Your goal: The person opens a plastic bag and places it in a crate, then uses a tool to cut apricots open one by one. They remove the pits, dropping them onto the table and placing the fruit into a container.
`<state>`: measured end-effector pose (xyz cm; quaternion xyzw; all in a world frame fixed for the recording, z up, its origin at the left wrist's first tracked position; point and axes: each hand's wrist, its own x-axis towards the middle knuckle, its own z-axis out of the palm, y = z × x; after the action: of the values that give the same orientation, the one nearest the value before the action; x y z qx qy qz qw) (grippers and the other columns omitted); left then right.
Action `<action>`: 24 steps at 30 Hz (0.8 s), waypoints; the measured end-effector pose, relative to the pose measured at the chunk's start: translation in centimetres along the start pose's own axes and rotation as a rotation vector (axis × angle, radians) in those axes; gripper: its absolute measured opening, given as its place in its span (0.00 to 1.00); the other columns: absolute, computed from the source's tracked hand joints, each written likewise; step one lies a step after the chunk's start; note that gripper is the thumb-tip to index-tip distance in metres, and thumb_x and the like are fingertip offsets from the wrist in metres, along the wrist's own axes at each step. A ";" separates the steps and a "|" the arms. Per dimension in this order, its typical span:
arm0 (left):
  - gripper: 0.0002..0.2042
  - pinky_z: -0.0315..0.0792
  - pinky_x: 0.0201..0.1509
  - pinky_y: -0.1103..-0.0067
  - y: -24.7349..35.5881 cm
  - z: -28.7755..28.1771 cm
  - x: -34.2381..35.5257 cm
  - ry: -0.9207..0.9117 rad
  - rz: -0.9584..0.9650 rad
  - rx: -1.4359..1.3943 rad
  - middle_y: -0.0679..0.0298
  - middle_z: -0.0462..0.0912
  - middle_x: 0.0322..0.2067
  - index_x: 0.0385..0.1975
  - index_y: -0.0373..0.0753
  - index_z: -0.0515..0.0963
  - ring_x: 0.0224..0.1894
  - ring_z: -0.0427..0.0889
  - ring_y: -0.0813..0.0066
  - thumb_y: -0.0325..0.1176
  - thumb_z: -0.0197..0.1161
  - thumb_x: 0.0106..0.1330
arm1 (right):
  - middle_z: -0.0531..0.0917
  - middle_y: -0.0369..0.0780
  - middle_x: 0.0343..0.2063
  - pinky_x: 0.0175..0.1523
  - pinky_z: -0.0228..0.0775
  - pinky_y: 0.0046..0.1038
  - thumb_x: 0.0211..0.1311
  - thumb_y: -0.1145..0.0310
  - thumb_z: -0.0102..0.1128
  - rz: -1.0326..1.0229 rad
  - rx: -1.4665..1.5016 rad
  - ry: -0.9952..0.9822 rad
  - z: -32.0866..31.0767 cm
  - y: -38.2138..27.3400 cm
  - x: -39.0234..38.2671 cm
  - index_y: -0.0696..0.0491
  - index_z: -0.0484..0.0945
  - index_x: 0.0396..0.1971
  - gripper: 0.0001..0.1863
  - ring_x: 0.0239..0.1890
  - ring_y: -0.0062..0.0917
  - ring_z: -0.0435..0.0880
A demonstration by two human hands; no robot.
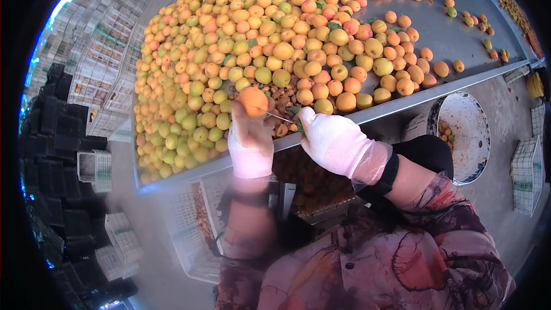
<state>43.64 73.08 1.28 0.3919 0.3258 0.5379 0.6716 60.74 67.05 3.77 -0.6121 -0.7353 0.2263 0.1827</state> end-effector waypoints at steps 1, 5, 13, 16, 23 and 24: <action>0.33 0.68 0.54 0.69 0.2 -0.1 0.4 0.136 0.009 -0.061 0.56 0.74 0.54 0.60 0.30 0.66 0.55 0.74 0.63 0.59 0.46 0.75 | 0.82 0.52 0.23 0.33 0.76 0.45 0.63 0.66 0.54 0.028 -0.041 -0.037 0.0 0.1 0.0 0.60 0.69 0.38 0.12 0.29 0.48 0.84; 0.30 0.67 0.49 0.72 0.4 -0.6 0.3 0.124 0.040 0.017 0.57 0.77 0.51 0.59 0.34 0.68 0.51 0.75 0.65 0.58 0.46 0.75 | 0.80 0.45 0.20 0.28 0.75 0.38 0.62 0.66 0.57 -0.065 0.000 0.163 0.0 1.6 -0.4 0.58 0.70 0.41 0.14 0.22 0.39 0.83; 0.28 0.68 0.62 0.75 1.1 2.3 -2.0 -0.230 0.146 0.699 0.57 0.78 0.52 0.60 0.29 0.70 0.55 0.76 0.70 0.36 0.68 0.63 | 0.81 0.37 0.33 0.41 0.73 0.23 0.68 0.59 0.56 0.216 1.182 0.045 -1.5 0.7 1.2 0.60 0.72 0.47 0.19 0.35 0.18 0.79; 0.26 0.67 0.63 0.75 1.0 2.6 -2.4 -0.208 0.189 0.775 0.56 0.78 0.53 0.60 0.30 0.70 0.56 0.75 0.70 0.36 0.66 0.65 | 0.78 0.35 0.30 0.33 0.71 0.19 0.67 0.59 0.57 0.226 1.268 0.021 -1.0 0.7 1.4 0.59 0.72 0.46 0.19 0.28 0.14 0.76; 0.25 0.68 0.62 0.74 0.3 2.8 -2.2 -0.163 0.255 0.701 0.54 0.78 0.51 0.61 0.31 0.69 0.55 0.76 0.68 0.38 0.60 0.69 | 0.78 0.35 0.30 0.33 0.72 0.19 0.66 0.59 0.59 0.256 1.297 -0.030 -1.8 0.4 1.7 0.59 0.73 0.46 0.19 0.28 0.14 0.77; 0.24 0.69 0.60 0.74 0.2 2.6 -2.1 -0.167 0.325 0.771 0.54 0.78 0.51 0.61 0.31 0.69 0.53 0.77 0.68 0.39 0.59 0.69 | 0.80 0.37 0.32 0.37 0.73 0.20 0.66 0.59 0.60 0.233 1.351 -0.011 -1.9 0.0 1.7 0.59 0.73 0.47 0.19 0.32 0.15 0.78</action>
<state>45.35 70.55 2.81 0.7027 0.3815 0.4418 0.4067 61.48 68.97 5.39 -0.4380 -0.3632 0.6566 0.4951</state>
